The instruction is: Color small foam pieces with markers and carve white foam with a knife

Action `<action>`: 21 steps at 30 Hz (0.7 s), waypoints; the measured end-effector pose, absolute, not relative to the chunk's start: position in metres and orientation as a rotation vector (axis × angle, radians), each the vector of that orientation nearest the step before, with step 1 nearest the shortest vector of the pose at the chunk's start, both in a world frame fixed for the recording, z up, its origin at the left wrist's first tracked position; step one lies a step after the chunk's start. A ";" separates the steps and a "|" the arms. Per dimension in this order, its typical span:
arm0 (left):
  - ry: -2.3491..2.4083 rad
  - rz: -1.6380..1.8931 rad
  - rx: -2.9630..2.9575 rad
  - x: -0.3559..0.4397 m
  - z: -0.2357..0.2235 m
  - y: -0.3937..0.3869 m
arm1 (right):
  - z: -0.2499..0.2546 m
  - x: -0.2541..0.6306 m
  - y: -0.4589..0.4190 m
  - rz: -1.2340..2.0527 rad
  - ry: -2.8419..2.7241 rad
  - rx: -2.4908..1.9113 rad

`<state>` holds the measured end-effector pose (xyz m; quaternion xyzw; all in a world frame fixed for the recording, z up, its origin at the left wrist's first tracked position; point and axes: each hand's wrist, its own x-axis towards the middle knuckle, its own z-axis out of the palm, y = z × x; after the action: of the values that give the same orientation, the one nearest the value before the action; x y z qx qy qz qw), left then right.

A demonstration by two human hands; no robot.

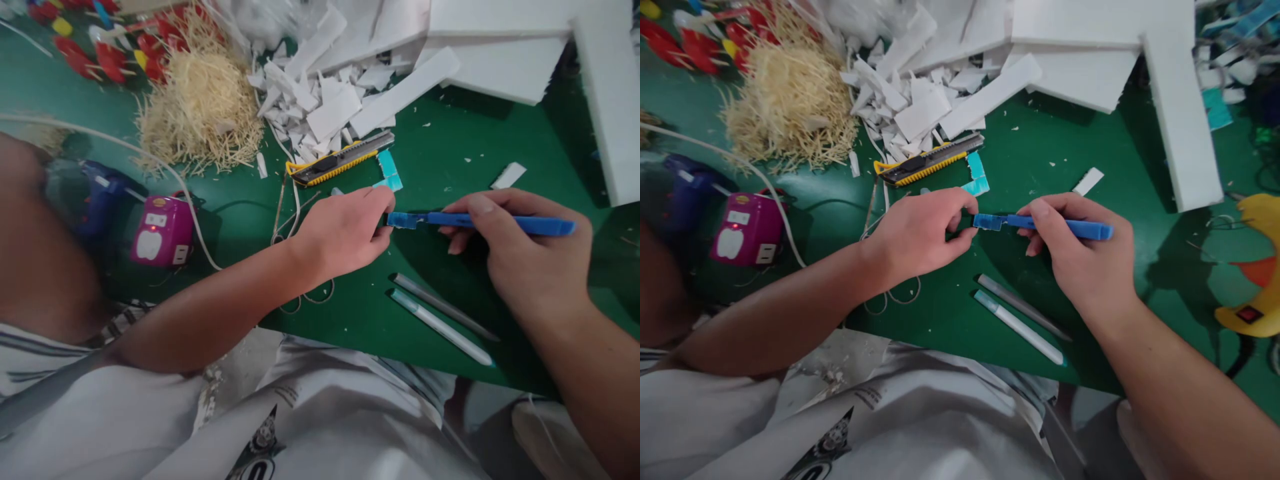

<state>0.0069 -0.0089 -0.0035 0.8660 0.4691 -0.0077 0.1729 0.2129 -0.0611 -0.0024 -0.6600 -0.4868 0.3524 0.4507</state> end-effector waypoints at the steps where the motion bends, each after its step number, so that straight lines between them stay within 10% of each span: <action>1: 1.335 -0.032 2.455 0.007 -0.003 -0.009 | -0.002 0.212 -0.061 0.868 -1.200 -1.637; 21: 1.326 -0.001 2.434 0.007 -0.002 -0.009 | -0.003 0.214 -0.063 0.876 -1.256 -1.653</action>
<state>0.0069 -0.0093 -0.0017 0.8632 0.4702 -0.0002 0.1839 0.2143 -0.0635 -0.0026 -0.6626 -0.5031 0.3511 0.4296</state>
